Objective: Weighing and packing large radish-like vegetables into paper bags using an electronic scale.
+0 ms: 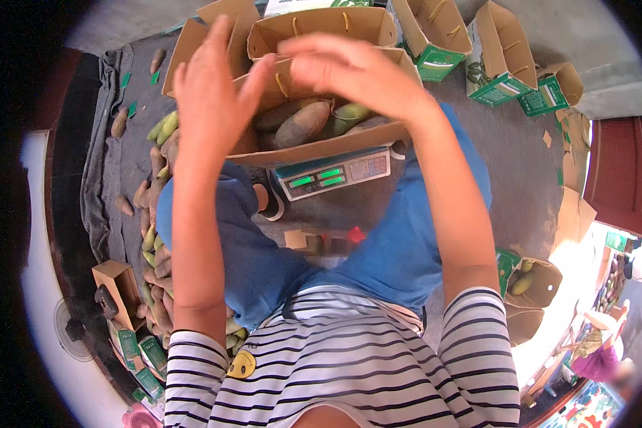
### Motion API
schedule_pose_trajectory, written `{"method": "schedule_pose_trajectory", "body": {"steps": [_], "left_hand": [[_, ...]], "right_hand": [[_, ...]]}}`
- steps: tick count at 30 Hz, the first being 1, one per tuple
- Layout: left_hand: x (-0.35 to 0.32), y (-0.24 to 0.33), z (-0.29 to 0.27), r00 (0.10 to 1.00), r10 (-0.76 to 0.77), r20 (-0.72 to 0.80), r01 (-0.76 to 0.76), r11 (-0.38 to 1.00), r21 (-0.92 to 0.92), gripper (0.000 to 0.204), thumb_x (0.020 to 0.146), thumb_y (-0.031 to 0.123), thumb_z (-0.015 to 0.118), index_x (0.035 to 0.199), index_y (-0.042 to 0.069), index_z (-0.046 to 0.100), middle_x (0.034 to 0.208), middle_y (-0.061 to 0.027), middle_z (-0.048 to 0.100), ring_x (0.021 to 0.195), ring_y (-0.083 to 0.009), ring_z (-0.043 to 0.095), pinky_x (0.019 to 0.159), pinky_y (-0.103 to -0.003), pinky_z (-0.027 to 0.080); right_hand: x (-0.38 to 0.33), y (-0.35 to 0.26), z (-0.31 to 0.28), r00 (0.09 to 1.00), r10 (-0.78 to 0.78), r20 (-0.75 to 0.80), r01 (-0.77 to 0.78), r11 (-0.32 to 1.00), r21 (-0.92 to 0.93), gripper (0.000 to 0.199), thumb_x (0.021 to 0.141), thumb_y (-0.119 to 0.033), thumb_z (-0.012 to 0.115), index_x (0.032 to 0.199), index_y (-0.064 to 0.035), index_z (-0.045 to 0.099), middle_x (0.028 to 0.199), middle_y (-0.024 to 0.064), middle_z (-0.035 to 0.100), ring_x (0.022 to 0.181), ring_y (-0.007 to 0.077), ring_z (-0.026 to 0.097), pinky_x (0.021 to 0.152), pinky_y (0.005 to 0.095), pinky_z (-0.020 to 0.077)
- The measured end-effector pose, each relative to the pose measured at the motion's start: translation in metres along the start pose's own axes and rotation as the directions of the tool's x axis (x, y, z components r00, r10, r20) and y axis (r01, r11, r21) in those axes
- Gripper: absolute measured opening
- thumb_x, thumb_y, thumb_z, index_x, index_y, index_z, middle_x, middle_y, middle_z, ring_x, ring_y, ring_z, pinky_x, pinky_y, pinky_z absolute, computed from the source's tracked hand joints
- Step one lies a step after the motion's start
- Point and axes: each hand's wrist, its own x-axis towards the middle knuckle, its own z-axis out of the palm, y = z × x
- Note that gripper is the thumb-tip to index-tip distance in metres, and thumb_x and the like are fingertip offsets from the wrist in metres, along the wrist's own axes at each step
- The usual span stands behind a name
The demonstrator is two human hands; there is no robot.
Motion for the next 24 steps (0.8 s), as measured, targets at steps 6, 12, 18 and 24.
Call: {"method": "schedule_pose_trajectory", "body": {"steps": [6, 12, 18, 24], "left_hand": [[0.003, -0.02, -0.062, 0.913, -0.066, -0.402, -0.029, 0.973, -0.227, 0.054, 0.08, 0.018, 0.073, 0.127, 0.002, 0.051, 0.122, -0.0148, 0.057, 0.113, -0.0247, 0.055, 0.093, -0.036, 0.044], [-0.092, -0.122, -0.049, 0.946, -0.176, -0.273, 0.154, 0.983, -0.098, 0.047, 0.078, 0.014, 0.07, 0.119, -0.001, 0.053, 0.116, -0.0207, 0.054, 0.107, -0.0354, 0.053, 0.094, -0.04, 0.041], [-0.299, -0.158, 0.032, 0.412, -0.518, 0.749, 0.334, 0.851, 0.405, 0.055, 0.073, 0.035, 0.074, 0.114, 0.006, 0.053, 0.119, -0.0186, 0.051, 0.102, -0.0352, 0.058, 0.079, -0.045, 0.049], [-0.444, -0.156, 0.068, 0.094, -0.572, 0.815, 0.592, 0.69, 0.416, 0.052, 0.077, 0.04, 0.07, 0.112, 0.006, 0.054, 0.115, -0.0166, 0.054, 0.103, -0.0359, 0.059, 0.086, -0.048, 0.049]], "right_hand": [[-0.001, 0.028, -0.009, 1.0, -0.018, 0.008, 0.02, 0.903, -0.429, 0.037, 0.089, -0.033, 0.059, 0.111, -0.0021, 0.061, 0.097, 0.0138, 0.066, 0.086, 0.0183, 0.064, 0.075, 0.0319, 0.0491], [0.001, 0.013, 0.008, 0.975, 0.202, -0.093, -0.216, 0.772, -0.598, 0.027, 0.09, -0.027, 0.057, 0.101, -0.0033, 0.064, 0.077, 0.0135, 0.065, 0.068, 0.0227, 0.063, 0.064, 0.036, 0.0474], [0.001, 0.025, 0.011, 0.996, 0.079, 0.033, -0.021, 0.598, -0.801, 0.024, 0.09, -0.02, 0.059, 0.105, -0.0014, 0.062, 0.09, 0.0134, 0.067, 0.074, 0.0248, 0.064, 0.069, 0.0326, 0.0488], [-0.003, 0.04, 0.008, 0.951, 0.298, 0.077, -0.06, 0.425, -0.903, 0.029, 0.088, -0.022, 0.059, 0.111, -0.0042, 0.06, 0.096, 0.0173, 0.065, 0.089, 0.0326, 0.062, 0.074, 0.0399, 0.047]]}}
